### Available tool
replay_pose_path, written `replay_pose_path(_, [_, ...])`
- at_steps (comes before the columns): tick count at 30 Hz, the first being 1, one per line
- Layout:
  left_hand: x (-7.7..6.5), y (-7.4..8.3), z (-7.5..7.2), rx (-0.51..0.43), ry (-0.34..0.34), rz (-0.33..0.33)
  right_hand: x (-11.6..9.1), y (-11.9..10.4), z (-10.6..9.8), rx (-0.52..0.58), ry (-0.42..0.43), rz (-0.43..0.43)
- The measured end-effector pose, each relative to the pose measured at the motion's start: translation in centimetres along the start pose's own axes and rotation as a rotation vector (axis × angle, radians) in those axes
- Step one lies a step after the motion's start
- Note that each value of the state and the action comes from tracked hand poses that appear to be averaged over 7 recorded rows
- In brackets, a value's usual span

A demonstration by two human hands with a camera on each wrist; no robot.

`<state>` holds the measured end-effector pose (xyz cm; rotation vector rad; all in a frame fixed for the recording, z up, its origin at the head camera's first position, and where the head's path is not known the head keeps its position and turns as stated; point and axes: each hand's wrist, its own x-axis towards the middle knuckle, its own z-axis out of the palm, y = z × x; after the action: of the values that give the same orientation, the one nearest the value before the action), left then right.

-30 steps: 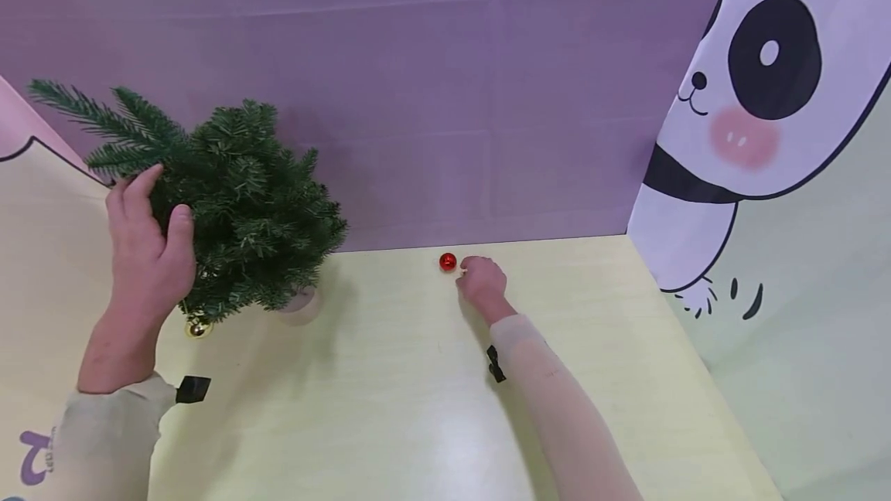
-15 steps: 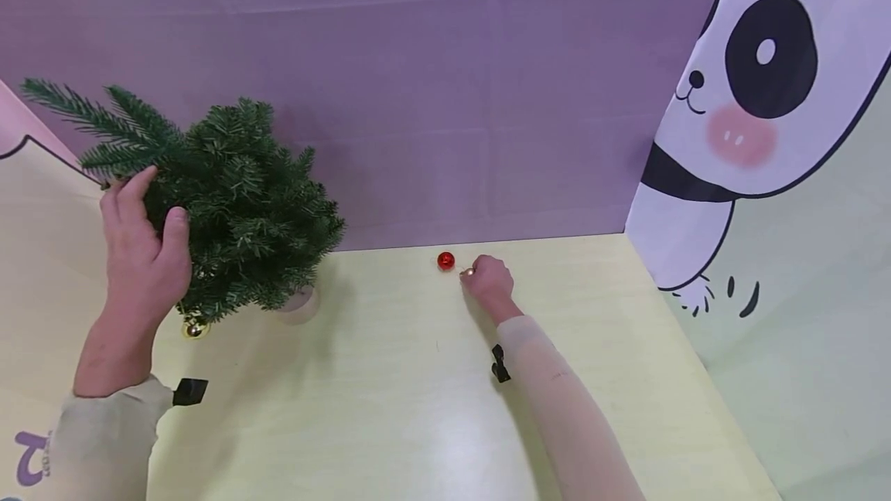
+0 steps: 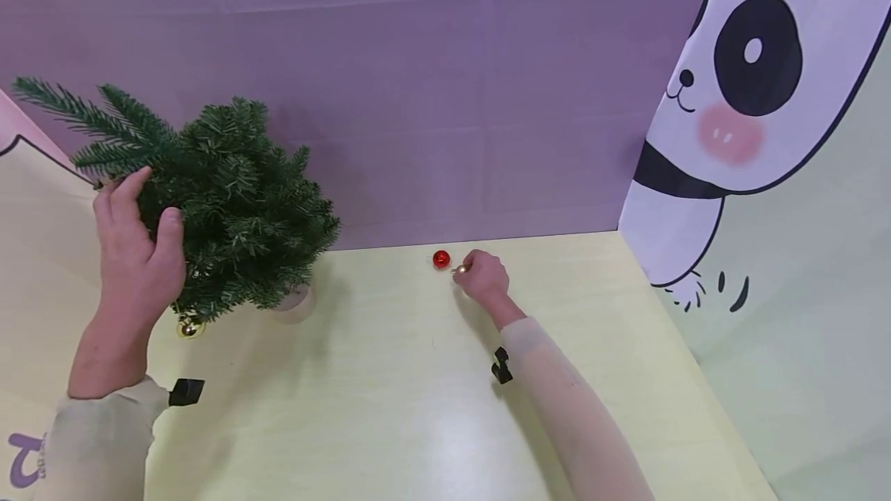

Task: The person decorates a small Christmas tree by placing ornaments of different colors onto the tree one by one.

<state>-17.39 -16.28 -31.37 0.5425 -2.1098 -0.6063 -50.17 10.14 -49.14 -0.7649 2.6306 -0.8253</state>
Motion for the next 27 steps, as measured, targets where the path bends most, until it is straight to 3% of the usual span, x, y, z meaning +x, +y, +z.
replay_pose_path(11, [-0.1,-0.1,-0.1,0.008,-0.008,-0.011,-1.8,-1.9,-1.5,0.054,0.003,-0.100])
replay_pose_path(21, [-0.4,0.0,-0.3,-0.056,-0.027,0.008,-4.7,-6.3,-3.6,0.092,0.051,-0.265])
replay_pose_path(27, [-0.5,0.0,-0.5,-0.106,-0.044,-0.022,-6.5,-9.1,-4.8,0.161,0.029,-0.336])
